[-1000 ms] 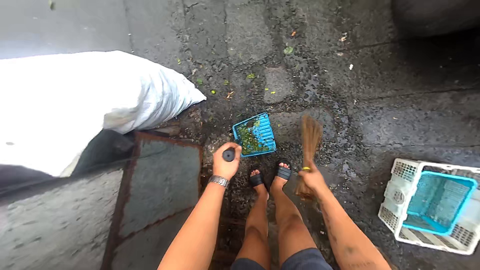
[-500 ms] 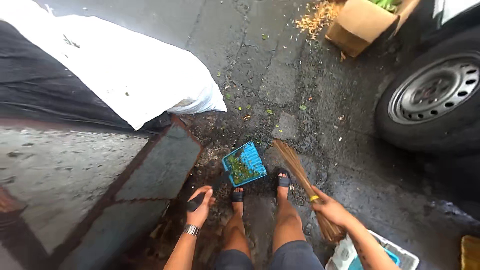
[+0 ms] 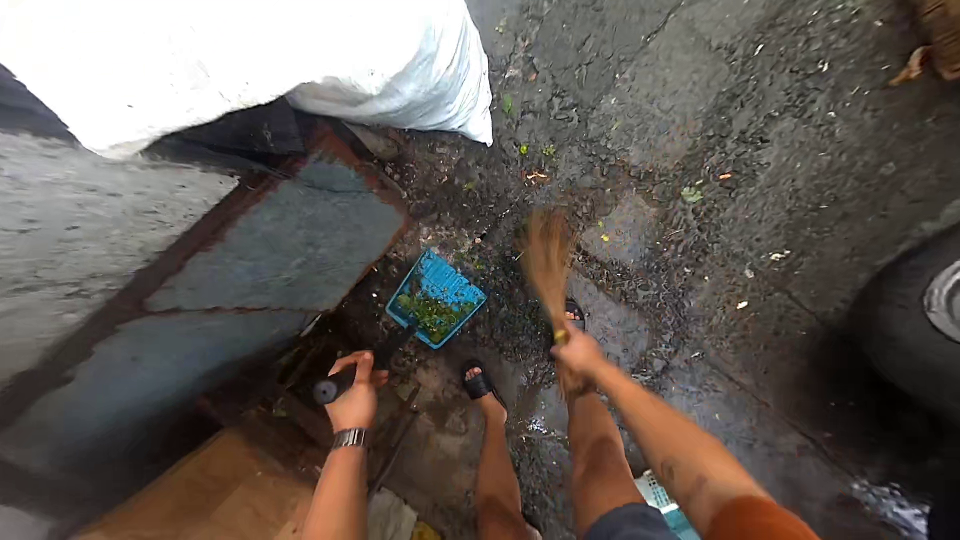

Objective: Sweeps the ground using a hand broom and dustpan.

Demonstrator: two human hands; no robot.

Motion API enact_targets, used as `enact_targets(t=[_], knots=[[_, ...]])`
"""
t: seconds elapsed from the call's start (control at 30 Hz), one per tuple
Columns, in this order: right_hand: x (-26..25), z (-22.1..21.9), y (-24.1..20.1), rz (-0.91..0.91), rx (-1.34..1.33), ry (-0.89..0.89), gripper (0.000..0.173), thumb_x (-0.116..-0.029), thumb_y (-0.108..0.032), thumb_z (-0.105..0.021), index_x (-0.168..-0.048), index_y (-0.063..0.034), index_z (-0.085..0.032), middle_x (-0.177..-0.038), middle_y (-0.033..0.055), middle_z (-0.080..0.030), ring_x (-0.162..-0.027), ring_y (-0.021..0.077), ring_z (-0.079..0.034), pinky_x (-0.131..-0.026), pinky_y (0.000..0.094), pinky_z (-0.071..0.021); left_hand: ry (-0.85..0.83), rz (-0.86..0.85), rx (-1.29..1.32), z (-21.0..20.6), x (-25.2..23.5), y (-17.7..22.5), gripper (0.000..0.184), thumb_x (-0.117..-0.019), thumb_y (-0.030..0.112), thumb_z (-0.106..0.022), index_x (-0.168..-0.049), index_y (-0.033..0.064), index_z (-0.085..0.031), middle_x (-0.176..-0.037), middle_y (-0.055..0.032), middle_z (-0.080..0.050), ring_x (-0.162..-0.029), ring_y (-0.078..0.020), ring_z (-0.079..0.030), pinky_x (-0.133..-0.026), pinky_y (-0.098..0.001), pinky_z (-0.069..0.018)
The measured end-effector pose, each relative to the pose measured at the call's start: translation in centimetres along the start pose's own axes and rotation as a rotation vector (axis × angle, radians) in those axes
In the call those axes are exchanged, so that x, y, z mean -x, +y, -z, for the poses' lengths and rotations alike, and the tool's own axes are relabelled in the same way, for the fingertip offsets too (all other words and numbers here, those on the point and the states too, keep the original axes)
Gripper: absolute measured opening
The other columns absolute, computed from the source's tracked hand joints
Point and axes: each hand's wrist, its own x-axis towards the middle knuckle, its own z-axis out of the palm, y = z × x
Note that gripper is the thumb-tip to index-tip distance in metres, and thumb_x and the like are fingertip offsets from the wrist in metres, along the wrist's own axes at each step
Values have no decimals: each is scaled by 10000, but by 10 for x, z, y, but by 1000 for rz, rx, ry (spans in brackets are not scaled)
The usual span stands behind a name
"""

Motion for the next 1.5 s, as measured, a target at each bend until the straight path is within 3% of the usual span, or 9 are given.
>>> enact_targets(t=[0.2, 0.37, 0.63, 0.8, 0.93, 1.03, 1.17, 1.37, 1.5], knots=[[105, 23, 30, 18, -101, -19, 854, -887, -205, -730, -1621, -346, -316, -1389, 175, -620, -1173, 351, -661, -979, 616, -533, 21, -73, 8, 19, 41, -10, 209, -1016, 143, -616, -1097, -47, -648, -1132, -135, -699, -689, -178, -724, -628, -337, -653], [42, 99, 28, -63, -278, 341, 895, -918, -195, -679, -1663, -280, -191, -1390, 249, -586, -1151, 402, -644, -936, 631, -524, 37, -130, 72, 11, 66, -57, 210, -1008, 149, -597, -1009, -57, -641, -1202, -163, -666, -777, -165, -730, -680, -327, -652], [20, -144, -27, -68, 63, -185, 922, -909, -361, -705, -1658, -346, -169, -1277, 216, -670, -1168, 399, -654, -975, 622, -519, 26, -73, 52, -5, 34, -49, 181, -1010, 115, -615, -1088, -44, -655, -1119, -129, -695, -711, -172, -726, -639, -333, -655], [101, -71, 7, 6, -9, -84, 874, -866, -258, -741, -1618, -371, -311, -1341, 183, -642, -1137, 358, -670, -953, 618, -540, -4, -37, 99, 20, 31, -65, 201, -1020, 133, -611, -1113, -41, -650, -1153, -145, -693, -737, -199, -738, -668, -358, -663], [65, -1, 19, -72, -173, 276, 919, -882, -226, -705, -1659, -275, -216, -1331, 226, -631, -1122, 385, -662, -930, 628, -531, -33, -60, 113, 25, 31, -82, 186, -1006, 138, -608, -1065, -31, -656, -1173, -140, -681, -757, -179, -733, -679, -337, -657], [21, -55, -5, -151, -26, 133, 800, -905, -371, -720, -1592, -169, -362, -1295, 249, -647, -1178, 409, -642, -991, 635, -511, -25, -73, 139, 17, 33, -87, 170, -1002, 135, -611, -1036, -24, -659, -1162, -133, -687, -751, -179, -734, -669, -333, -657], [48, -118, -31, -112, 188, -183, 923, -905, -365, -687, -1659, -373, -154, -1299, 217, -659, -1164, 389, -656, -972, 615, -519, -20, -87, 143, 12, 35, -84, 171, -995, 132, -612, -1012, -32, -656, -1172, -141, -678, -778, -171, -736, -677, -328, -657], [106, 37, -13, 84, 41, 4, 840, -877, -194, -736, -1613, -314, -348, -1382, 170, -621, -1131, 324, -677, -956, 579, -559, 72, 2, 213, 45, 20, -87, 227, -1023, 153, -597, -1112, -54, -625, -1187, -154, -692, -721, -201, -739, -649, -356, -660], [30, 188, -60, 79, -59, 406, 821, -949, -175, -661, -1649, -291, -246, -1341, 243, -610, -1101, 391, -656, -913, 611, -540, 109, 45, 235, 64, 19, -82, 206, -1023, 137, -563, -1100, -50, -604, -1177, -142, -696, -700, -207, -740, -624, -355, -659]])
